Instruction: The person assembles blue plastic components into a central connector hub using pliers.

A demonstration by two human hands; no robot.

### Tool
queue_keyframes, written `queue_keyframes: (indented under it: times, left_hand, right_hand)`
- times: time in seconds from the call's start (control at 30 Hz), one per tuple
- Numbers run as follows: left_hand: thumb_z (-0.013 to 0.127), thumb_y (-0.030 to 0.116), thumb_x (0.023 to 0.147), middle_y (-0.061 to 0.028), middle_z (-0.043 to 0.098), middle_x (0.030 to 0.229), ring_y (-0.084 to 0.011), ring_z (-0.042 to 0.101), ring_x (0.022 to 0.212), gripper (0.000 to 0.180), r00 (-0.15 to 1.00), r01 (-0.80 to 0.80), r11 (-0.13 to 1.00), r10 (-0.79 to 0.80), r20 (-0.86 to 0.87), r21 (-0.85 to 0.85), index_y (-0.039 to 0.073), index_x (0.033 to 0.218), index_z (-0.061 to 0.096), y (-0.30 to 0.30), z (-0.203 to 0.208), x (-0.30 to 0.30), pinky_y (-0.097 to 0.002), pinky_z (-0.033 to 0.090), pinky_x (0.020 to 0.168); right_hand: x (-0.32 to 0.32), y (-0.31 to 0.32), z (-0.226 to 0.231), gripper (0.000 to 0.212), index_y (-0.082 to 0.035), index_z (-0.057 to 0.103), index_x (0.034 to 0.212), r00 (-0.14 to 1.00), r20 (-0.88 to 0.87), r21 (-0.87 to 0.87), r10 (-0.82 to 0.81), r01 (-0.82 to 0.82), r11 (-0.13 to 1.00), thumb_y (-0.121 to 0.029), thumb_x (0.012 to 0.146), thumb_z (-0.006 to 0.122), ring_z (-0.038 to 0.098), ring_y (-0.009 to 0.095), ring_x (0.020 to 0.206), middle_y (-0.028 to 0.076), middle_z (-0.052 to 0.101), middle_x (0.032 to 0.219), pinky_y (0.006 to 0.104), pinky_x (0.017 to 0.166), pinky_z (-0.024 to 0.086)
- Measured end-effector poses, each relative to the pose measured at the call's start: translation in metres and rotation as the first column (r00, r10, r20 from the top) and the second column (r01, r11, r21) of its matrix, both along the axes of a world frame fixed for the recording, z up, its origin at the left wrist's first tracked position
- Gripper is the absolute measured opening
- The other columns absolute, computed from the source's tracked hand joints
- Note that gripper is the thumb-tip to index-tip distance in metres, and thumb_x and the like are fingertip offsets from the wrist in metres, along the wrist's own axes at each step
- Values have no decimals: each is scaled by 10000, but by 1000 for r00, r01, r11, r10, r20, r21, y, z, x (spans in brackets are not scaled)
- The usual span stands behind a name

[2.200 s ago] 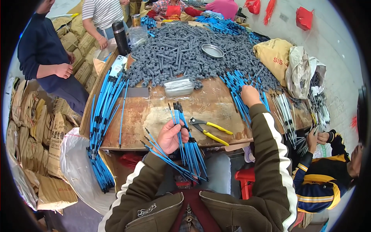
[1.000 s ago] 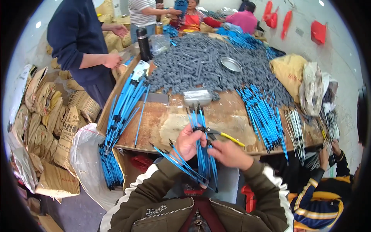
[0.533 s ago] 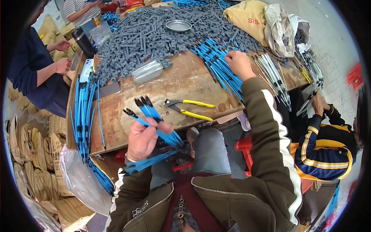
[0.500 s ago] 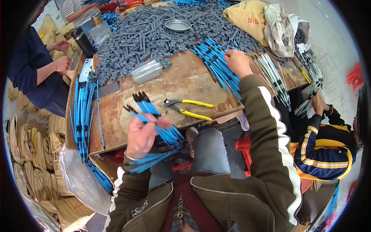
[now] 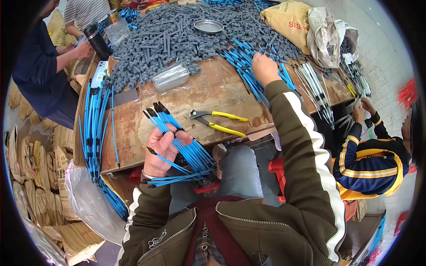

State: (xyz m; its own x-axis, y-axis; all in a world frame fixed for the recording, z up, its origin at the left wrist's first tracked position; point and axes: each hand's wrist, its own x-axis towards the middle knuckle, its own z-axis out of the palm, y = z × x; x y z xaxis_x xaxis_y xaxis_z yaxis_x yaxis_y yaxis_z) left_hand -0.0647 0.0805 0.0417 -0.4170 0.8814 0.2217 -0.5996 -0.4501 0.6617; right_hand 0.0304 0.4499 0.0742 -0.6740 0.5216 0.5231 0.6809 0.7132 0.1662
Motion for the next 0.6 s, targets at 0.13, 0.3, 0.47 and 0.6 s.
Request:
queue_keyframes:
  times: [0.13,0.3,0.47,0.6]
  left_hand:
    - [524,130,882,-167,631,913,-324,613,891,181,996,-35,999,37,79,-37,43,1041,539,7,-3,-9,-467,490,806]
    - [532,141,880,-153,634,920,-322,612,904,179,977,31,1000,-30,211,-1,57,1038,544,9,-10,-23,-474,490,815]
    - [561,151,867,-129,633,909,-288,618,846,197,954,80,996,-87,288,39,74,1047,543,17,2,-9,-437,500,767]
    - [591,150,850,-105,625,889,-244,606,774,236,995,-21,997,14,96,69,86,1069,530,25,2,-2,-393,492,706]
  right_hand:
    - [10,-36,71,57,-53,484,821,980,-125,293,157,-114,949,-91,839,446,607,277,600,115,611,719,374,519,496]
    - [37,-135,132,183,-53,558,1035,634,-505,33,586,-664,747,-113,873,500,607,192,618,72,601,698,320,511,468]
    - [44,-198,56,195,-29,562,1031,600,-539,-568,591,-777,271,-127,867,518,617,246,634,121,604,707,326,551,472]
    - [43,-204,23,184,-28,567,1006,665,-464,-605,585,-720,338,-121,849,543,614,289,671,137,609,739,353,583,477]
